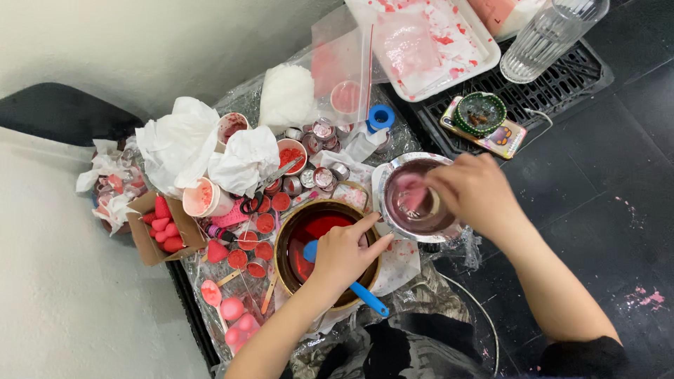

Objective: The person is mixing red and pink wax in different containers and pouring it as part of candle making.

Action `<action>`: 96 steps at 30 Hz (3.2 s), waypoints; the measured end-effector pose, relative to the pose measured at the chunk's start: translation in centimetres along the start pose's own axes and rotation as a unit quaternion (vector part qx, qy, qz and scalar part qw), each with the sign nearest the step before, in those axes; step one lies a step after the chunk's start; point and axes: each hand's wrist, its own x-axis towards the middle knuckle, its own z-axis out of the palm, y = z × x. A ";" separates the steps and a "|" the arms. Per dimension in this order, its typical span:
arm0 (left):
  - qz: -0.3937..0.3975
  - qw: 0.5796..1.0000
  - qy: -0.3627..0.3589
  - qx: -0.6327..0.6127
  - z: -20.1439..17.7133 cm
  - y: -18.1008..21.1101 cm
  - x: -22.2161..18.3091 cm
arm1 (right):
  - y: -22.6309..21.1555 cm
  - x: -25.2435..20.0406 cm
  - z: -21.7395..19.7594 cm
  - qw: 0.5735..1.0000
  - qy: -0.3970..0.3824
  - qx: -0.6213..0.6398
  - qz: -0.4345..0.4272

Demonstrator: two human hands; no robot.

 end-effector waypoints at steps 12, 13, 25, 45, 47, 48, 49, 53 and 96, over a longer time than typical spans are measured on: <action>0.001 1.000 -0.001 0.011 -0.1 0.1 0.0 | -0.3 -1.1 -2.9 0.994 -0.008 0.104 0.034; 0.001 1.000 -0.001 0.010 -0.1 0.1 0.1 | -0.3 -1.2 -3.2 0.994 -0.008 0.103 0.034; 0.004 1.000 -0.005 0.012 -0.3 0.2 0.1 | -1.5 -1.7 -1.4 0.996 -0.026 0.087 -0.006; 0.056 0.997 0.025 0.043 -1.1 -0.2 0.3 | -1.2 -2.5 -4.5 0.996 0.057 0.057 0.039; 0.082 0.994 0.041 0.051 -0.9 -0.6 0.3 | -0.7 -2.8 -4.0 0.996 0.040 0.071 0.030; 0.107 0.991 0.055 0.059 -0.8 -0.9 0.2 | -0.5 -3.1 -3.7 0.996 0.022 0.086 0.022; 0.106 0.991 0.055 0.059 -1.2 -0.5 0.1 | -0.6 -3.4 -3.7 0.996 0.021 0.085 0.022; 0.119 0.988 0.072 0.073 -2.5 0.4 -0.3 | -0.9 -4.4 -3.6 0.994 0.059 0.074 0.062; -0.138 0.895 0.388 0.170 -4.2 -10.7 -26.8 | -28.9 -6.6 13.5 0.976 -0.081 0.073 -0.187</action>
